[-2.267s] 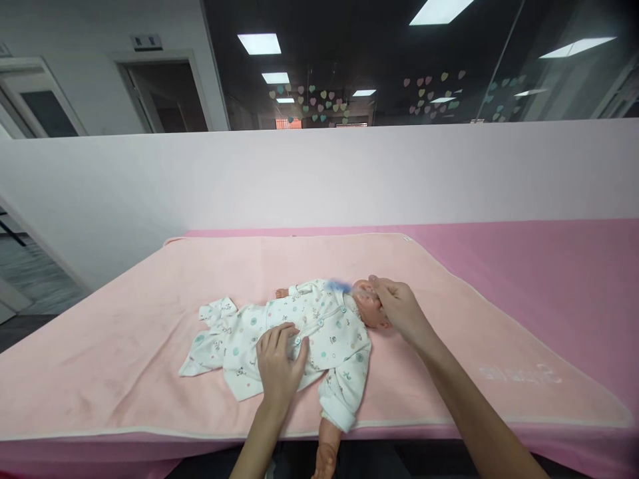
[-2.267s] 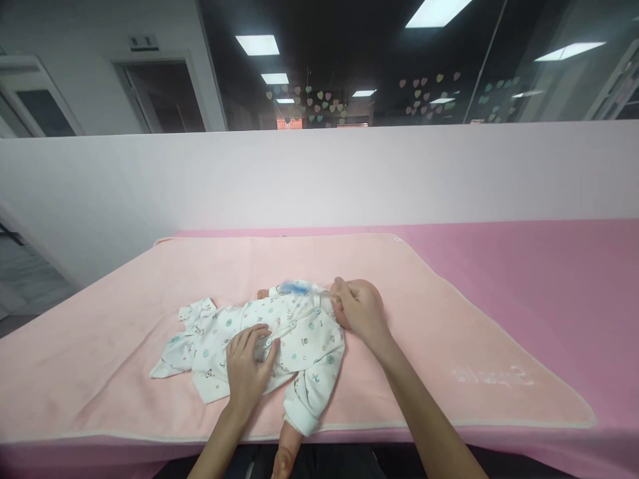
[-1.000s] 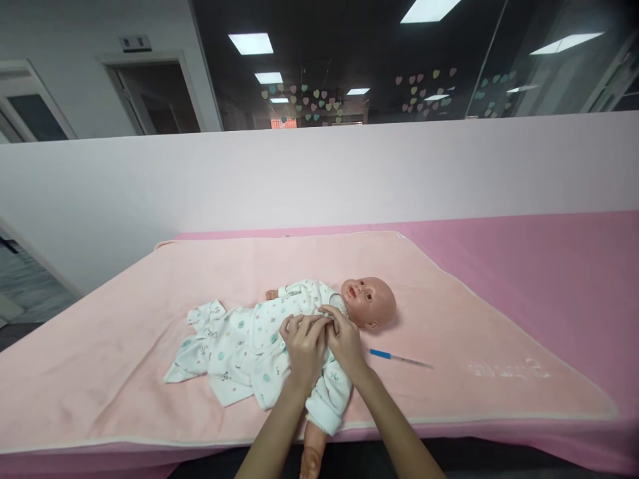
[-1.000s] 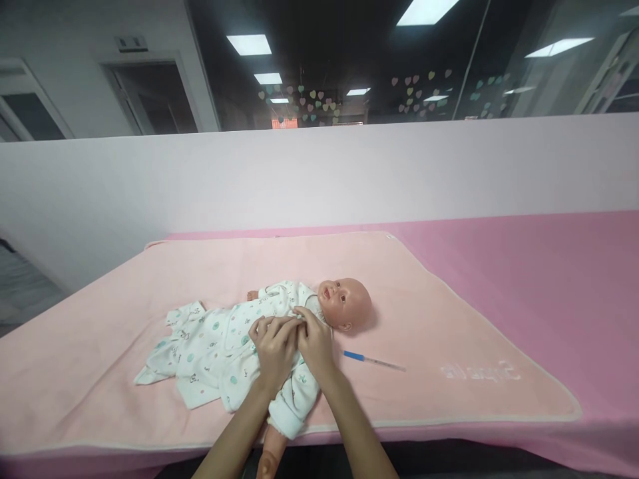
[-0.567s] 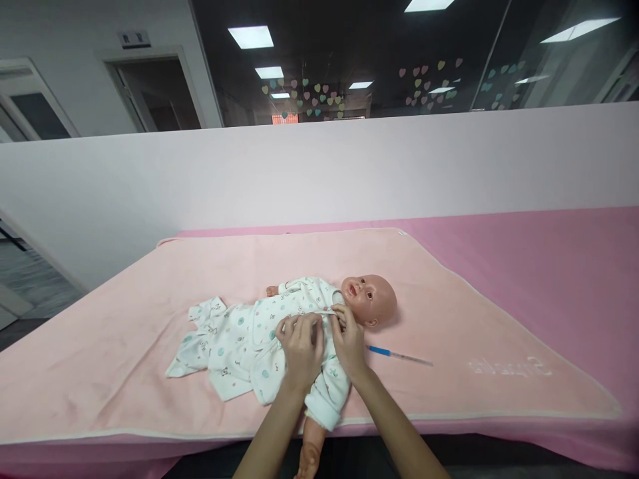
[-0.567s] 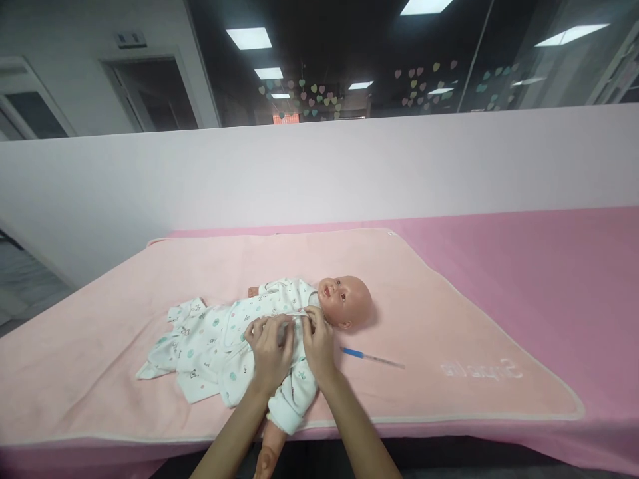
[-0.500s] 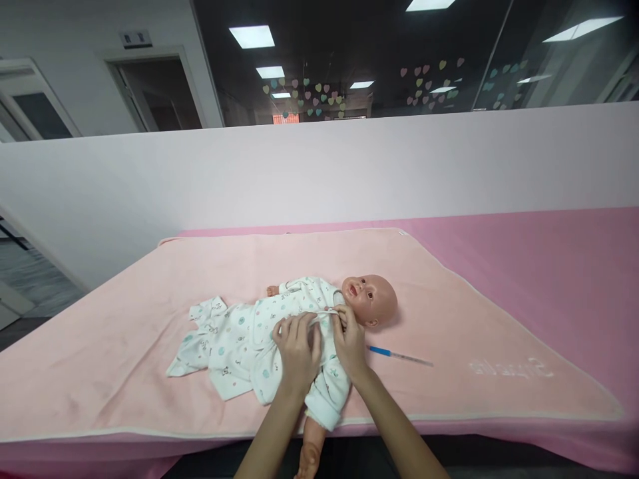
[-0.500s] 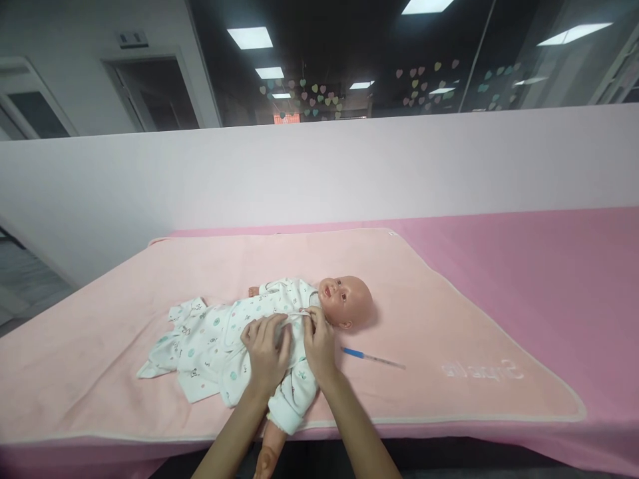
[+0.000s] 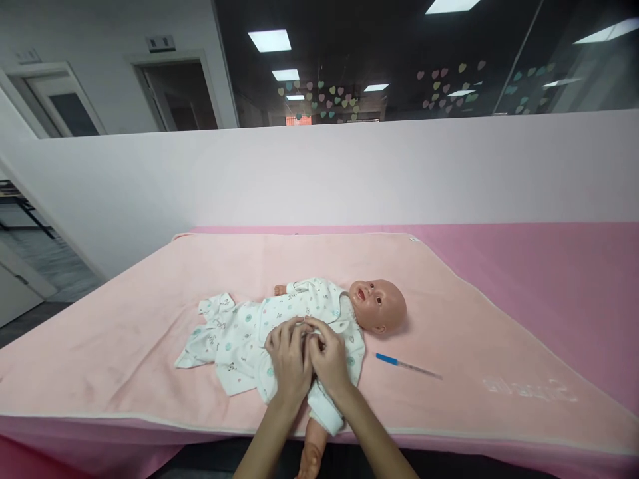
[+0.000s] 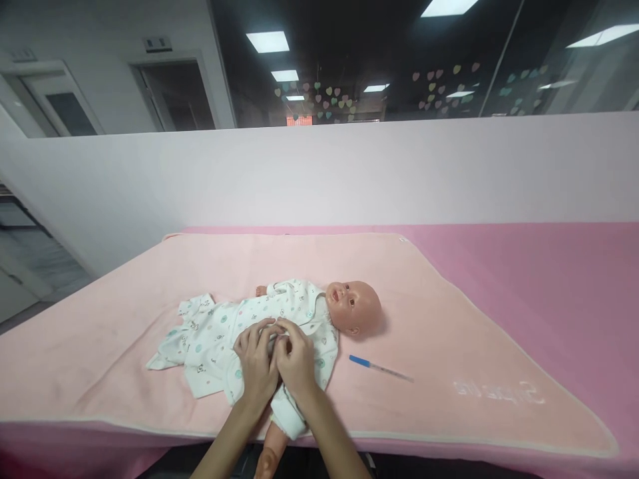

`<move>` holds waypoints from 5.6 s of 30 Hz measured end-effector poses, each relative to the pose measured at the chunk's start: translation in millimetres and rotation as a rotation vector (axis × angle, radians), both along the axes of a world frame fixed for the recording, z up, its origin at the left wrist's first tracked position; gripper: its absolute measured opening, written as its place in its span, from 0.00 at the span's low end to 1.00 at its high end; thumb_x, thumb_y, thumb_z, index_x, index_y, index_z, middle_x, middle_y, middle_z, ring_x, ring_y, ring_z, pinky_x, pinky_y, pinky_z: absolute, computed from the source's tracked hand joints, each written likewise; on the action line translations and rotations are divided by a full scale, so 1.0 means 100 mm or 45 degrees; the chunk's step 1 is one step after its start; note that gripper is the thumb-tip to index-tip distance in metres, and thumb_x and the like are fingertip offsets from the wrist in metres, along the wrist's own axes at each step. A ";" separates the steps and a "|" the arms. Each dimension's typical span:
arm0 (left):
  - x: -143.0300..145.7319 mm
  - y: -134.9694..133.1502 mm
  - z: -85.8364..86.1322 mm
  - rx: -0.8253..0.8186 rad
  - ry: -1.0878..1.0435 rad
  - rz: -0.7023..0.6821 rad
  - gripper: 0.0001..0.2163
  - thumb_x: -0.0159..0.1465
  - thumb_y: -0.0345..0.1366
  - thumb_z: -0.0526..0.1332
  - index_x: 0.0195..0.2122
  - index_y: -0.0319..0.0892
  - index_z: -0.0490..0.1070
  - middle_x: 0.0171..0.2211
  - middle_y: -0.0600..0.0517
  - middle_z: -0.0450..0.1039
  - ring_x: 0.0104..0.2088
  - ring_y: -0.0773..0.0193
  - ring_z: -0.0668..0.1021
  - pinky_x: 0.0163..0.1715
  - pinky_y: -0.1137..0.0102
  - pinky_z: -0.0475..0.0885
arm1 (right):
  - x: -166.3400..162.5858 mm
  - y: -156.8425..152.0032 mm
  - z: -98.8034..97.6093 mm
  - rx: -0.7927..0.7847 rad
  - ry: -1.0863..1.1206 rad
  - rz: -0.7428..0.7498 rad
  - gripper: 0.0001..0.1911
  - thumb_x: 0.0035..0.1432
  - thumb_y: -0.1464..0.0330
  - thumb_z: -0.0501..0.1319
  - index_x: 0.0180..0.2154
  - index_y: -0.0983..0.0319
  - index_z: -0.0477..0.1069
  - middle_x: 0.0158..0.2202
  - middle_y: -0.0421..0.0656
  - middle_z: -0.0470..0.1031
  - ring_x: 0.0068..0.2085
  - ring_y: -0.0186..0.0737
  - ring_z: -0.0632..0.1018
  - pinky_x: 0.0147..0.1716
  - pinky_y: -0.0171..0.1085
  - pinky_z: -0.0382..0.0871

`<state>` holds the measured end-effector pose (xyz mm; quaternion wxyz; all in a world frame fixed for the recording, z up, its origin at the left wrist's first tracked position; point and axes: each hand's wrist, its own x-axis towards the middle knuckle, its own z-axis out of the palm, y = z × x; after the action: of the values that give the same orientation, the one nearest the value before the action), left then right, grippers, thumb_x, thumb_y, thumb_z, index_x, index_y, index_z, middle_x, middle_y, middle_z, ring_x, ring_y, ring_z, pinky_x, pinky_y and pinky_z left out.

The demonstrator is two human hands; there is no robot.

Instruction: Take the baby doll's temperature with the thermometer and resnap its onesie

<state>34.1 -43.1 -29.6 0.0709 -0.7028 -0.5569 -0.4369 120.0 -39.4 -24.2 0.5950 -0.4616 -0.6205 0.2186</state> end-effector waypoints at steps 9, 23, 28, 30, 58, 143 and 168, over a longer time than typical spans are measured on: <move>0.03 -0.04 0.08 0.067 -0.101 0.066 0.08 0.62 0.35 0.53 0.34 0.46 0.71 0.34 0.53 0.74 0.42 0.57 0.68 0.45 0.60 0.52 | 0.05 0.05 -0.11 -0.095 0.159 0.046 0.18 0.52 0.75 0.49 0.44 0.62 0.68 0.41 0.46 0.75 0.41 0.38 0.76 0.37 0.35 0.71; -0.02 -0.02 0.06 0.226 -0.085 0.043 0.08 0.61 0.34 0.56 0.33 0.50 0.75 0.32 0.55 0.77 0.38 0.59 0.72 0.47 0.58 0.51 | 0.05 0.06 -0.16 -0.161 0.221 -0.018 0.13 0.55 0.72 0.49 0.41 0.61 0.67 0.40 0.45 0.76 0.42 0.41 0.76 0.39 0.39 0.70; -0.05 -0.03 0.05 0.229 -0.100 -0.035 0.07 0.59 0.32 0.57 0.32 0.49 0.74 0.31 0.57 0.77 0.40 0.61 0.75 0.52 0.57 0.50 | 0.05 0.08 -0.19 -0.148 0.193 -0.035 0.13 0.55 0.73 0.49 0.40 0.61 0.68 0.40 0.45 0.76 0.43 0.39 0.76 0.42 0.37 0.69; -0.05 -0.03 0.05 0.219 -0.113 -0.055 0.07 0.59 0.32 0.57 0.32 0.48 0.74 0.31 0.57 0.77 0.40 0.61 0.75 0.53 0.57 0.51 | 0.05 0.08 -0.19 -0.146 0.188 -0.036 0.14 0.55 0.73 0.49 0.41 0.61 0.68 0.41 0.45 0.76 0.43 0.39 0.76 0.42 0.37 0.69; -0.23 -0.10 0.04 -0.054 -0.076 0.093 0.08 0.56 0.29 0.51 0.33 0.44 0.68 0.39 0.52 0.72 0.43 0.58 0.70 0.51 0.58 0.52 | 0.06 0.00 -0.10 -0.100 0.116 -0.130 0.12 0.58 0.67 0.49 0.39 0.61 0.67 0.37 0.46 0.73 0.36 0.39 0.75 0.31 0.36 0.68; -0.34 1.52 1.28 -0.498 0.682 -0.229 0.16 0.65 0.39 0.44 0.47 0.37 0.63 0.37 0.41 0.72 0.37 0.55 0.73 0.34 0.66 0.63 | 1.26 -0.63 0.59 -0.054 -0.698 -0.695 0.14 0.60 0.63 0.48 0.41 0.60 0.69 0.35 0.43 0.76 0.31 0.38 0.75 0.29 0.34 0.65; -0.58 0.81 1.48 -0.441 0.965 -0.329 0.11 0.58 0.29 0.51 0.35 0.43 0.71 0.37 0.49 0.73 0.32 0.62 0.75 0.28 0.72 0.64 | 0.69 0.50 0.93 -0.112 -1.309 -0.250 0.10 0.56 0.71 0.52 0.28 0.60 0.71 0.27 0.41 0.71 0.29 0.34 0.69 0.24 0.33 0.48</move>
<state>-24.0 37.6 117.9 0.0963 -0.8789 -0.4642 -0.0534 189.3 10.3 68.5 0.2113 -0.5898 -0.7765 -0.0671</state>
